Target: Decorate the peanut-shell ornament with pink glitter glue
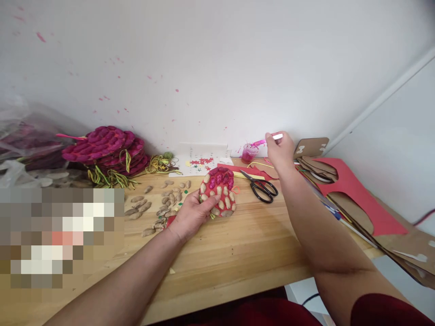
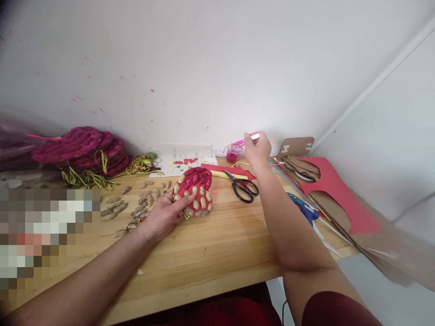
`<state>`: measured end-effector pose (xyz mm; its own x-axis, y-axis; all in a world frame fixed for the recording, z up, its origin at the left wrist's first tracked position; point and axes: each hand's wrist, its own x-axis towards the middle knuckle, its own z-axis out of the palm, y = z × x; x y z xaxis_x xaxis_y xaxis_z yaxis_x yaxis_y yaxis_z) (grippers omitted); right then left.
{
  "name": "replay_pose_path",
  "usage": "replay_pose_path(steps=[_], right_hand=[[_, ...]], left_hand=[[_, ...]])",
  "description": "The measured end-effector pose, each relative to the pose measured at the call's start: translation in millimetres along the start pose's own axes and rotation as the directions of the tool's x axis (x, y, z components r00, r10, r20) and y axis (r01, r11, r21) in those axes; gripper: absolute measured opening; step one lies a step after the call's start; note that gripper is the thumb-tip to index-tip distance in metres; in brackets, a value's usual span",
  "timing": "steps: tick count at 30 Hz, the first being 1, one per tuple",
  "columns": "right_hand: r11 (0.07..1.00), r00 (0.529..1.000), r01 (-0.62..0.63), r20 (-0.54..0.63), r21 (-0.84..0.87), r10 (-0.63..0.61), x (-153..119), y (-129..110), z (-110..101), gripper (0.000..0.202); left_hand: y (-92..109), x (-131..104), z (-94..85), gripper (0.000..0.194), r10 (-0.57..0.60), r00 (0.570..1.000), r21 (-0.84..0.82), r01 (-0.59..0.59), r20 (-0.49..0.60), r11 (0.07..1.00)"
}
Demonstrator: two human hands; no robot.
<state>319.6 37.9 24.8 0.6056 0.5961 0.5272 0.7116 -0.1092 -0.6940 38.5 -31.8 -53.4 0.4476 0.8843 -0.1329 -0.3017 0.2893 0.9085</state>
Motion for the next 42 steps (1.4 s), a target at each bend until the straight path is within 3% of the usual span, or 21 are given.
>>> replay_pose_path(steps=[2,5,7,9,13,17,24,34,39,42], right_hand=[[0.956,0.999,-0.016,0.037,0.295,0.005,-16.9,-9.3,-7.7,0.024],[0.792,0.982,-0.030,0.165,0.610,-0.089,-56.4,-33.4,-21.3,0.031],[0.733,0.961,-0.019,0.215,0.680,-0.174,-87.0,-52.0,-31.3,0.031],[0.741,0.949,0.028,0.214,0.671,-0.230,-115.1,-67.9,-40.6,0.023],[0.733,0.902,0.286,0.086,0.617,-0.424,-148.8,-82.8,-51.5,0.004],[0.710,0.837,0.436,0.040,0.553,-0.546,-155.0,-79.2,-54.0,0.008],[0.688,0.785,0.515,0.042,0.511,-0.619,-155.6,-73.6,-55.7,0.015],[0.675,0.760,0.561,0.025,0.478,-0.650,-151.6,-68.3,-54.5,0.016],[0.624,0.700,0.589,0.061,0.513,-0.711,-154.9,-70.8,-55.1,0.021],[0.620,0.703,0.596,0.041,0.511,-0.710,-155.1,-70.5,-54.6,0.023]], left_hand=[[-1.8,-0.2,-1.5,0.036,0.040,0.999,0.054,-0.042,0.024,0.998],[-2.2,-1.6,-3.3,0.034,0.121,0.991,0.166,-0.128,0.054,0.978],[-0.9,-3.2,-4.0,0.030,0.186,0.981,0.263,-0.194,0.055,0.945],[1.1,-5.0,-3.9,0.026,0.239,0.970,0.344,-0.243,0.054,0.907],[5.5,-8.5,-1.7,0.019,0.313,0.948,0.414,-0.307,0.055,0.857],[8.6,-11.0,0.5,0.012,0.381,0.923,0.482,-0.361,0.061,0.798],[10.2,-12.6,2.3,0.012,0.453,0.888,0.564,-0.417,0.083,0.713],[9.3,-12.3,2.8,0.011,0.350,0.935,0.446,-0.336,0.055,0.829],[8.9,-10.7,1.2,0.019,0.433,0.898,0.552,-0.402,0.080,0.731],[9.7,-9.7,-0.1,0.022,0.463,0.879,0.600,-0.431,0.112,0.674]])
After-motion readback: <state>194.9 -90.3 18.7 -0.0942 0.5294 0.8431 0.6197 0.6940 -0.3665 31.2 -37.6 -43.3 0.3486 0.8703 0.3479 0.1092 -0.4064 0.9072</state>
